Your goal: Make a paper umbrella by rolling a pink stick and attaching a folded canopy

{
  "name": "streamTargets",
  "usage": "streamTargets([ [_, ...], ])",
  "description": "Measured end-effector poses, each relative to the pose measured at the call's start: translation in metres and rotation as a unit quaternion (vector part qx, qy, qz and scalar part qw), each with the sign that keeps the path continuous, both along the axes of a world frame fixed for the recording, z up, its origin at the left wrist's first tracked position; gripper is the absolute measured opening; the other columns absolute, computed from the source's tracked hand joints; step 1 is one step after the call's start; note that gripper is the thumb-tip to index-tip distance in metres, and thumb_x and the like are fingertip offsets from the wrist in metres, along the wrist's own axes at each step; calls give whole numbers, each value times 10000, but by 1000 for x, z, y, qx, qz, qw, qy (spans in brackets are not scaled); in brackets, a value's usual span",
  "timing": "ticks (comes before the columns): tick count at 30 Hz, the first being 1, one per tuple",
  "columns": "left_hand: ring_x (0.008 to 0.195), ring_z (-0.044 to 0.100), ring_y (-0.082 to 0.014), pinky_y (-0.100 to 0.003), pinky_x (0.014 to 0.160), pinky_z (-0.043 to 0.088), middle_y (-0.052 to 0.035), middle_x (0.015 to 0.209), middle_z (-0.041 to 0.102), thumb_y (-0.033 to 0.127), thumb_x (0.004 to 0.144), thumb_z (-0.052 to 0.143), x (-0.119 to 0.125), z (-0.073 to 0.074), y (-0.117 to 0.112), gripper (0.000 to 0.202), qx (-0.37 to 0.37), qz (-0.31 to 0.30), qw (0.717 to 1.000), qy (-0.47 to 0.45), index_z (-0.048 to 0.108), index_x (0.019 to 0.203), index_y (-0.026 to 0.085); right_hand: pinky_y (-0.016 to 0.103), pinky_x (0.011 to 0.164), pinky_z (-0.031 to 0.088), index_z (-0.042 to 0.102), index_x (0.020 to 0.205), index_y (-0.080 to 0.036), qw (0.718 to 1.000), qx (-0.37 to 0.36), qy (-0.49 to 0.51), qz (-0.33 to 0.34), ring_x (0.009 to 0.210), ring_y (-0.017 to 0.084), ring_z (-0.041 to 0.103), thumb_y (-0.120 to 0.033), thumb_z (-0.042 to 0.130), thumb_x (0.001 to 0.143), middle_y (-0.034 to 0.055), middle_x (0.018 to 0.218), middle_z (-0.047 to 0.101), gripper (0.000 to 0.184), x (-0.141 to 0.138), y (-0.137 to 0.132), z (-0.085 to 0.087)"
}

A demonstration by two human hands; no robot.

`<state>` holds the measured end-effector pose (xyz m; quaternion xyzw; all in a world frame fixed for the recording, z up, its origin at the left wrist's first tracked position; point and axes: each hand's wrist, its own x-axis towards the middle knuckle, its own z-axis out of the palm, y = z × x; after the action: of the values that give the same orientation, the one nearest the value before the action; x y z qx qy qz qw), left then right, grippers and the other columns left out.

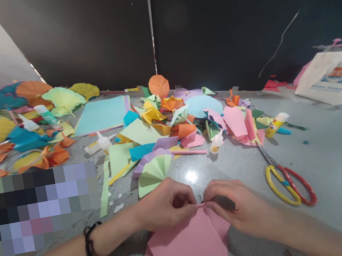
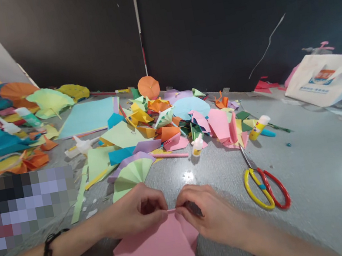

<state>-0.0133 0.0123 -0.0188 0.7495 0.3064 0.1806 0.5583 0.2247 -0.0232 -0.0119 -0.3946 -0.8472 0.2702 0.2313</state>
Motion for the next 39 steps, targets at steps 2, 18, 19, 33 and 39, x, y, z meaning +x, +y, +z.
streamTargets([
  [2, 532, 443, -65, -154, 480, 323, 45, 590, 564, 166, 840, 629, 0, 0, 0, 109, -9, 3, 1000, -4, 669, 743, 134, 261, 690, 450, 662, 915, -207, 1000, 2, 1, 1, 740, 135, 621, -144, 592, 989, -9, 847, 692, 120, 0, 0, 0],
  [18, 530, 440, -68, -160, 482, 312, 45, 580, 550, 226, 874, 658, 0, 1, 1, 162, 3, 10, 1000, -5, 642, 745, 129, 264, 719, 421, 635, 944, -218, 1000, -21, 0, -13, 814, 143, 592, -61, 646, 888, -20, 906, 661, 167, -1, 0, 1],
  [19, 526, 442, -66, -157, 478, 308, 46, 577, 550, 197, 861, 643, -1, 2, 1, 136, 1, 12, 1000, -1, 644, 745, 128, 262, 720, 420, 638, 953, -221, 1000, -27, 1, -12, 825, 143, 596, -51, 655, 873, -22, 918, 665, 189, -1, 0, 1],
  [33, 581, 419, -74, -166, 505, 305, 41, 615, 519, 268, 923, 599, 0, 7, 2, 238, 38, 7, 999, 6, 682, 764, 112, 288, 707, 420, 596, 936, -208, 999, 15, -37, -2, 807, 165, 588, -229, 455, 1093, 16, 901, 640, 212, 2, 1, -3],
  [39, 561, 400, -66, -166, 498, 288, 43, 599, 509, 330, 975, 607, -2, 3, 3, 306, 100, -8, 995, 9, 721, 808, 100, 288, 711, 439, 601, 974, -204, 998, 46, -32, 9, 826, 169, 598, -194, 531, 1062, 20, 940, 660, 113, 0, 0, -6],
])
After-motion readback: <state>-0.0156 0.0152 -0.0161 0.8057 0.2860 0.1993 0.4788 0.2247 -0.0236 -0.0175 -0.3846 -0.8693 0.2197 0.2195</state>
